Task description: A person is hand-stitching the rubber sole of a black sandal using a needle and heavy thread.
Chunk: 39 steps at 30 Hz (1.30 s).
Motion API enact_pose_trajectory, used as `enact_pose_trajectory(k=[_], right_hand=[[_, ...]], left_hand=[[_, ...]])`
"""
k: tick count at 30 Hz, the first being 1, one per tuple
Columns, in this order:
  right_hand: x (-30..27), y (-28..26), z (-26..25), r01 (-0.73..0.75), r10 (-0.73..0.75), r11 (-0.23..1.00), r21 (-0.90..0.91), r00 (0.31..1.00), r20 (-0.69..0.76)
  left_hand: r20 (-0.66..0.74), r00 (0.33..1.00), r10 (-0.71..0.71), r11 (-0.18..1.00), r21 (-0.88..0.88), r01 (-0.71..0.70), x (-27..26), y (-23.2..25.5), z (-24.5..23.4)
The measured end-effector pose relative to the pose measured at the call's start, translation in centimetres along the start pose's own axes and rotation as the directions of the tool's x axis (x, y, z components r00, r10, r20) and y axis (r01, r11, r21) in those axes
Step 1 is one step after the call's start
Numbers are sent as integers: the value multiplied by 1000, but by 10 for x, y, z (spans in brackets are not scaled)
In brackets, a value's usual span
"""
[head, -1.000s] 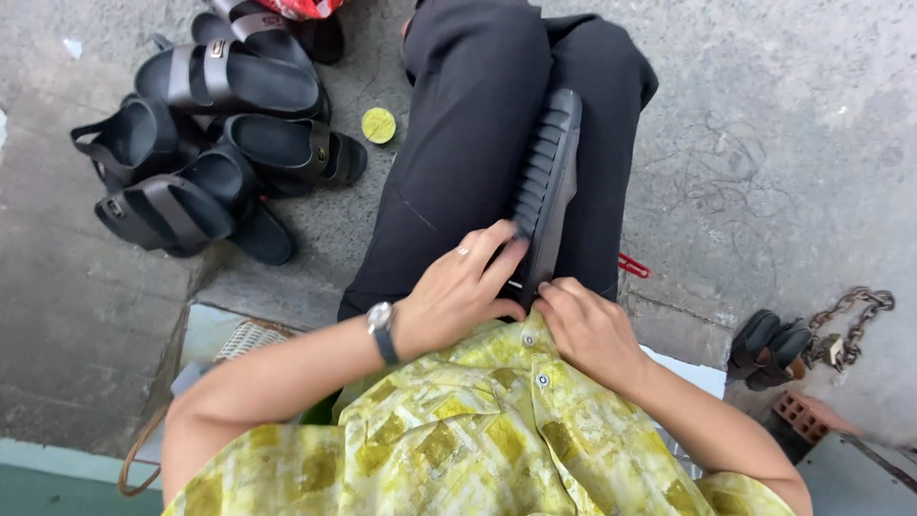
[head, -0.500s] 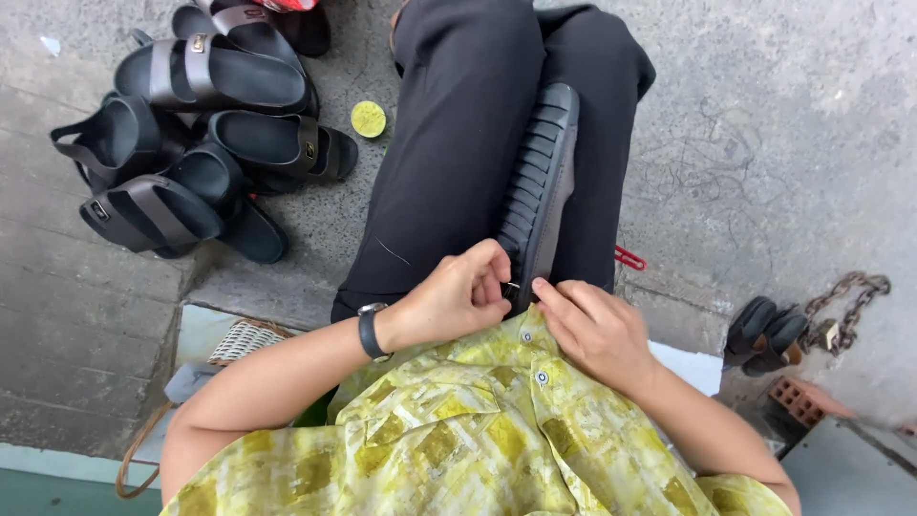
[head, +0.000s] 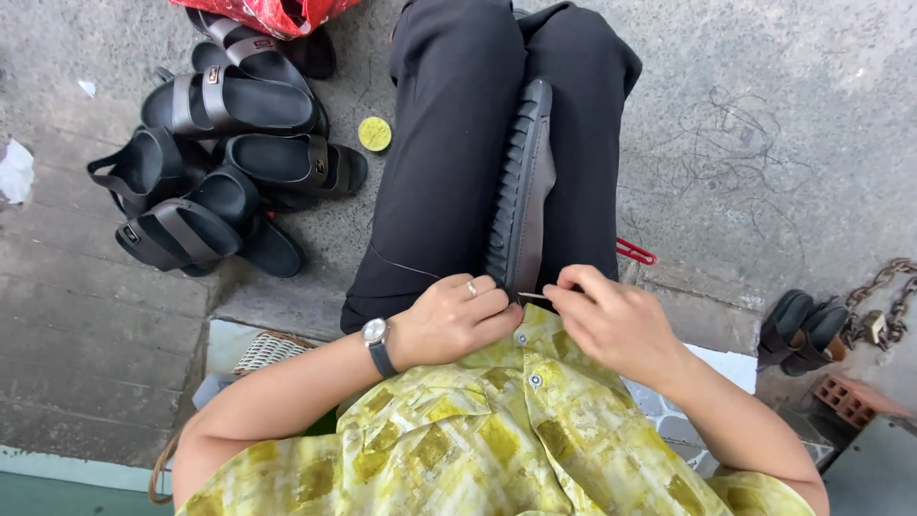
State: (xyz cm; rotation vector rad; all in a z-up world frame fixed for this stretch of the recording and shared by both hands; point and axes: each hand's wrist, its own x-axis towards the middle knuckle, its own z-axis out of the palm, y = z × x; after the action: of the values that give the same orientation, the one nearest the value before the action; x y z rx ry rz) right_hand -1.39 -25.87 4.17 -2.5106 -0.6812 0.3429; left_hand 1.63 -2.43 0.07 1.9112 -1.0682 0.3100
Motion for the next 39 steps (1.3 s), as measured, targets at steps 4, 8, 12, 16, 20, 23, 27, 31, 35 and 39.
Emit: enact_pose_trajectory(k=[4,8,12,16,20,23,27,31,35,39], right_hand=[[-11,2,4,4,-9,991,135,999,39],[-31,56,-53,130,5,980,153,747,-665],[-44,54,-97,-539,380,723,-433,833,-402],[3,2,-52,-158,152,980,-121,987,-56],[13,6,-10,-146,80,941,306,973,219],[4,1,-13,-363,269,729,580,931,245],[22,6,-3,-330,245,730,598,944,221],[35,9,-1,-234,173,831,504,971,164],[17,11,-4,17,-19,998,57,998,51],[13,4,-6,25,-17,994,-103,997,80]], left_hand=[[-5,997,75,997,-19,-75,2,2,-10],[227,974,8,993,-118,19,-3,0,-20],[180,974,-135,980,-123,159,2,-1,-29],[401,831,-385,920,95,380,-10,-7,-20],[450,783,-429,609,-496,619,9,-18,-27],[470,717,-515,141,-778,612,33,-29,-29],[503,661,-557,99,-750,654,66,-63,-14],[447,488,-750,-5,-741,671,67,-91,-12],[-69,927,-368,836,412,363,62,-102,-70],[43,948,-314,894,348,281,49,-58,-62]])
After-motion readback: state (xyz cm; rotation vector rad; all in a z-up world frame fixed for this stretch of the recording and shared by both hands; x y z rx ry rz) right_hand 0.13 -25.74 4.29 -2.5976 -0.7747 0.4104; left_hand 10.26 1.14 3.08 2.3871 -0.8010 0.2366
